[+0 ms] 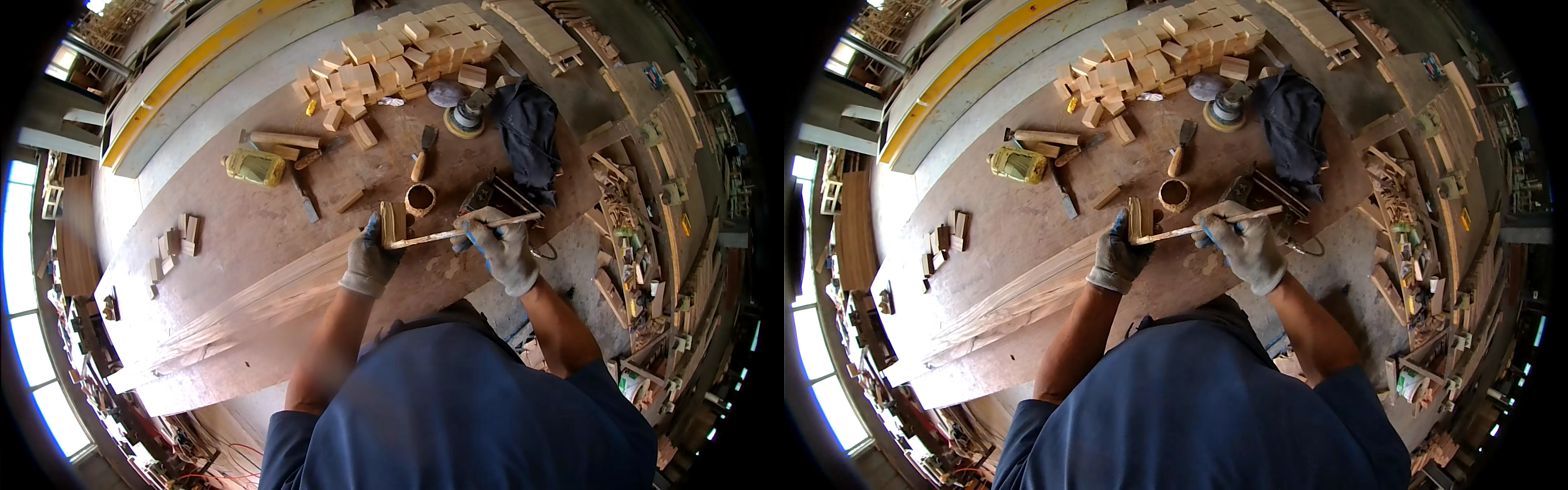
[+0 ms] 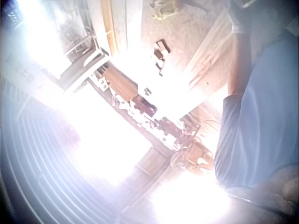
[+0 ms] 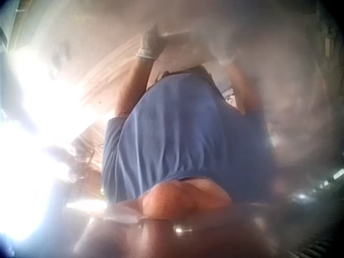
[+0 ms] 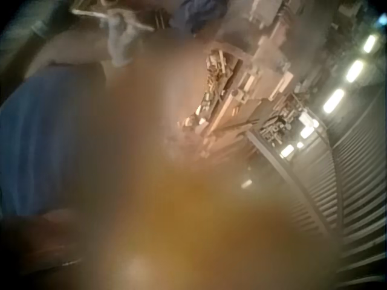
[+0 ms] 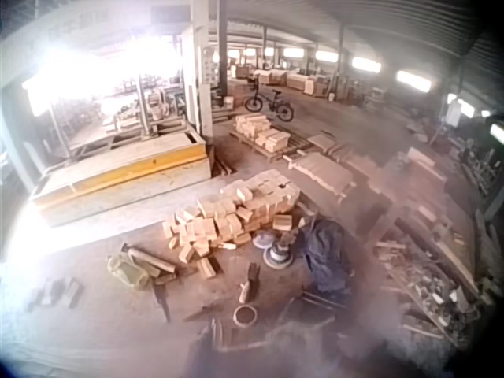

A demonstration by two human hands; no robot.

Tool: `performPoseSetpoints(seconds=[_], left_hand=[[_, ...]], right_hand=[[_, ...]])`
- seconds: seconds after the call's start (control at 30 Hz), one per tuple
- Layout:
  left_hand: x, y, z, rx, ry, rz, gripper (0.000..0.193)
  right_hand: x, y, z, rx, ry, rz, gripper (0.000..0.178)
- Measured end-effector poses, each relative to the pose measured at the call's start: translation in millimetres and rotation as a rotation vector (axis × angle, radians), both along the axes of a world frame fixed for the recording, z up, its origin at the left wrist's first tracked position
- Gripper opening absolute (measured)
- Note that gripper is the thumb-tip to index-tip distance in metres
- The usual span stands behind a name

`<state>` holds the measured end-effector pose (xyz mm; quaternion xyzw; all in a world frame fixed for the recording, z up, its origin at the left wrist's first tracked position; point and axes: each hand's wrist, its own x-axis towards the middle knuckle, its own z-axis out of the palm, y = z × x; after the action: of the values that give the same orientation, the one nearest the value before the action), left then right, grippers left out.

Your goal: The person applies glue to small wooden blocks using a brush and attaches them to a long wooden plank using a nail gun. The person repeatedly picks up blocks, applies adhesive, and fastens them to the plank in a workshop setting.

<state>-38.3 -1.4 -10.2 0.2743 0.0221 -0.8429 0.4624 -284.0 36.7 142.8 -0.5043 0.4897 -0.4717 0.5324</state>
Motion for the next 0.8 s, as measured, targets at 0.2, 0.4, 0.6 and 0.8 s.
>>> performPoseSetpoints(seconds=[0.2,0.4,0.6,0.8], left_hand=[[-2.1,0.4,2.6,0.032,0.085,0.027,0.049],[-2.9,3.3,15.1,-0.040,0.046,-0.018,0.048],[-1.6,3.4,8.2,0.015,0.067,0.016,0.047],[0.6,-4.8,1.5,0.103,0.018,0.102,0.045]], right_hand=[[-3.0,-12.2,-9.2,0.008,-0.025,-0.056,0.025],[1.1,-20.8,-15.9,-0.086,-0.007,-0.150,0.027],[-0.8,-17.2,-4.3,-0.195,0.102,-0.095,0.022],[-0.1,5.0,12.5,-0.339,0.392,0.169,0.019]])
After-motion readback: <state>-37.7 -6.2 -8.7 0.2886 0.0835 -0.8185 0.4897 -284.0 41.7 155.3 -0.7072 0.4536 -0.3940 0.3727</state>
